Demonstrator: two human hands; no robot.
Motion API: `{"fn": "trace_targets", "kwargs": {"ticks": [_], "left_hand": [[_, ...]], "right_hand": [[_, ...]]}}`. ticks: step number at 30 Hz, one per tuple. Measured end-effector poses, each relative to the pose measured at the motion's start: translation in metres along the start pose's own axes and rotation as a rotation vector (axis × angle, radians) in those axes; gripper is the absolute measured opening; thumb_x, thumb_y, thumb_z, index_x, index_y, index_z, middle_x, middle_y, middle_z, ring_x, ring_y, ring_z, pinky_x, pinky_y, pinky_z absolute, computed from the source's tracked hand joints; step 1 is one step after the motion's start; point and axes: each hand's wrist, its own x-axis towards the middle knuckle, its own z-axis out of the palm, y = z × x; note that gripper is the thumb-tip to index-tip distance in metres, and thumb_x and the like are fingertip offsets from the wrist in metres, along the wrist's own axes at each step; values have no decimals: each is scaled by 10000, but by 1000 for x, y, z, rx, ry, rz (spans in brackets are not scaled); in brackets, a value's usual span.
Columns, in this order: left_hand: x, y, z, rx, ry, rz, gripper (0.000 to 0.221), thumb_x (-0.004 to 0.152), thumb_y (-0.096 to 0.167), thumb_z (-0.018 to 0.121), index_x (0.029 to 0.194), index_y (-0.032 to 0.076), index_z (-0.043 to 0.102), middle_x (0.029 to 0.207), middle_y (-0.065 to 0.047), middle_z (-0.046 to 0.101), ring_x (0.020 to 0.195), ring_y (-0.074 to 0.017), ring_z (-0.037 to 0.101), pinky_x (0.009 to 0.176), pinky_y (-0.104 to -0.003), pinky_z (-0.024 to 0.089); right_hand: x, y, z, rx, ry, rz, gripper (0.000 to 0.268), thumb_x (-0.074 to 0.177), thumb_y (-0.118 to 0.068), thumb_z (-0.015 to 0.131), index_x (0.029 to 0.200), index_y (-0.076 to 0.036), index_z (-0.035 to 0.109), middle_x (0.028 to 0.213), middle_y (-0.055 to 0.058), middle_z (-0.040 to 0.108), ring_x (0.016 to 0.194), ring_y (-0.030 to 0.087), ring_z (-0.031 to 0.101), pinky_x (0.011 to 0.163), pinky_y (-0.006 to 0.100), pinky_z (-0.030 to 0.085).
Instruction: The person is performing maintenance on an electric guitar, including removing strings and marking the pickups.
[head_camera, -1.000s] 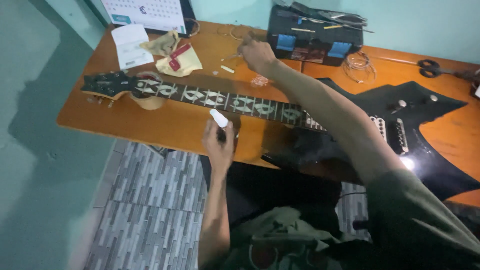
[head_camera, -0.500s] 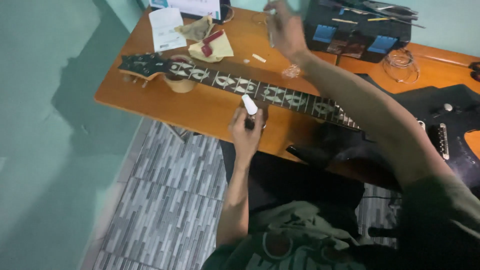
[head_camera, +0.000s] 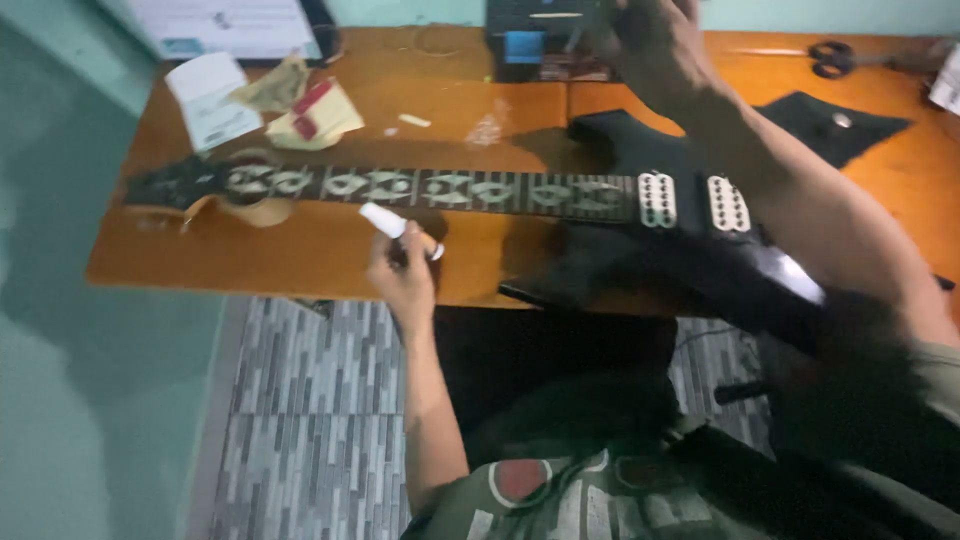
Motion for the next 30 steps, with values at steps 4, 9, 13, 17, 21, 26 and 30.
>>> {"fn": "trace_targets", "kwargs": {"ticks": [4,9,13,17,21,26,30], "left_hand": [[2,-2,0,177,28,32,280,996,383,661,978,112,727,792,-17,696,700,-136,602,635,-305,427],[0,2,4,216,33,21,318,991,385,670,955,78,745,749,-20,683,639,-115,527,582,-314,360],[-1,3,8,244,-13,161,289,1029,310,657,1069,34,735,865,-64,734,732,-155,642,621,-302,444],[-1,-3,9,324,-13,227,303,1036,306,663,1107,21,738,926,-88,763,821,-207,711,675,-341,509],[-1,-10,9,368,-1,273,326,1043,341,668,1003,22,724,777,-71,687,690,-176,617,604,-328,432],[0,-10,8,410,-34,335,301,1046,329,665,999,40,734,811,-51,712,730,-175,647,634,-328,454],[-3,1,11,384,-54,301,303,1043,321,657,1119,38,733,922,-68,740,845,-195,692,716,-333,515]], "right_hand": [[-89,-12,-60,1037,193,888,267,1143,-422,535,997,-199,517,846,-61,444,718,67,511,682,218,423],[-163,-28,-98,1087,253,1208,231,1140,-313,542,1051,-120,634,928,-22,560,802,73,543,776,239,490],[-137,-57,-106,997,302,1229,179,1106,-283,579,1081,-111,626,987,-18,620,902,88,650,909,273,602],[-128,-70,-107,864,147,1096,276,1052,-127,619,1297,-73,506,1114,136,647,1134,264,703,1086,418,616],[-128,-68,-107,729,-4,1150,366,1021,-260,641,1297,-44,535,1119,187,685,1011,282,730,939,356,624],[-132,-67,-104,765,24,1140,254,1026,-225,669,1188,-77,540,1086,116,693,986,216,745,830,280,622],[-128,-69,-107,714,-15,1173,364,1023,-255,636,1280,-30,511,1152,157,691,1016,243,741,874,295,611]]}}
